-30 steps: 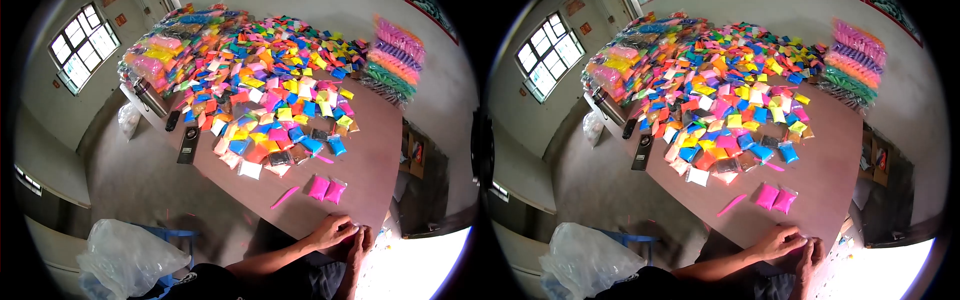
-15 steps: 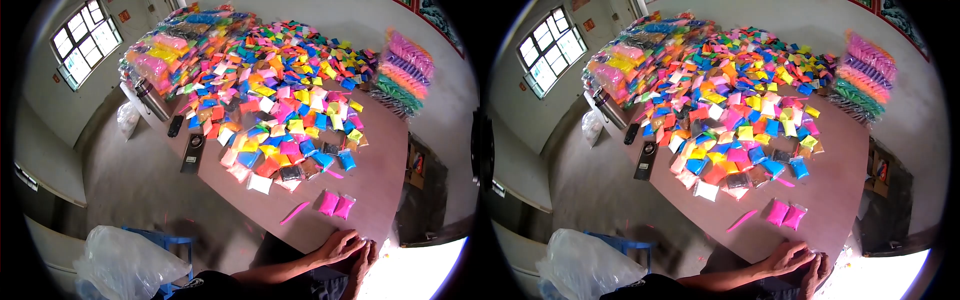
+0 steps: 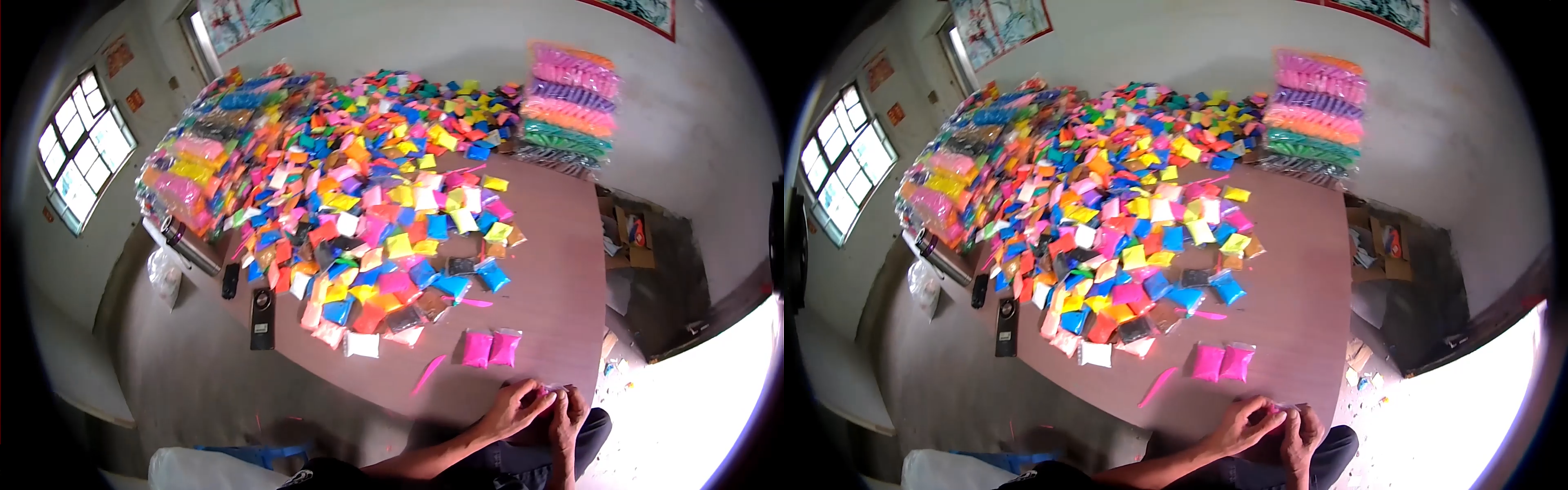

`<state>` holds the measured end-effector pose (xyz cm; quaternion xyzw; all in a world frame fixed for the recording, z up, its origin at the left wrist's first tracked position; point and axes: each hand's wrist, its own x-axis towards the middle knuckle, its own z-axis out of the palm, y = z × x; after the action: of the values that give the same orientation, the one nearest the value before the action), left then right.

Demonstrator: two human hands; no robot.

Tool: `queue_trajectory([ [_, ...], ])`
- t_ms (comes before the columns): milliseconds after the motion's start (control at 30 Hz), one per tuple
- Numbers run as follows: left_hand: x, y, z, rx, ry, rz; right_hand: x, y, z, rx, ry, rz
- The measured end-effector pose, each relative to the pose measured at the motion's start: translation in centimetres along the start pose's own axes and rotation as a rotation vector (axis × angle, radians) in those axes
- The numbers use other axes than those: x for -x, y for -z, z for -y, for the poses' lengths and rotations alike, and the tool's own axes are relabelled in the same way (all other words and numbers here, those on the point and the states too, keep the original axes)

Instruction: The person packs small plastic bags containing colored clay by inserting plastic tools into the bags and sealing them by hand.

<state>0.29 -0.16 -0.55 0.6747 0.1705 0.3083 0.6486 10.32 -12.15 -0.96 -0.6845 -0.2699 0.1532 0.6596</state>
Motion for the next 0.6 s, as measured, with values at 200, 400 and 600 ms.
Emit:
queue_trajectory([
  [200,-0.4,-0.2,0.2,-0.189,-0.126,0.01,0.0,-0.2,1.0,0.044,-0.021,-0.001],
  [400,0.0,0.2,-1.5,-0.186,-0.01,0.012,0.0,0.2,0.3,-0.047,-0.019,0.11],
  [600,0.8,-0.6,0.3,-0.131,0.118,0.019,0.2,0.5,0.6,-0.182,-0.119,0.038],
])
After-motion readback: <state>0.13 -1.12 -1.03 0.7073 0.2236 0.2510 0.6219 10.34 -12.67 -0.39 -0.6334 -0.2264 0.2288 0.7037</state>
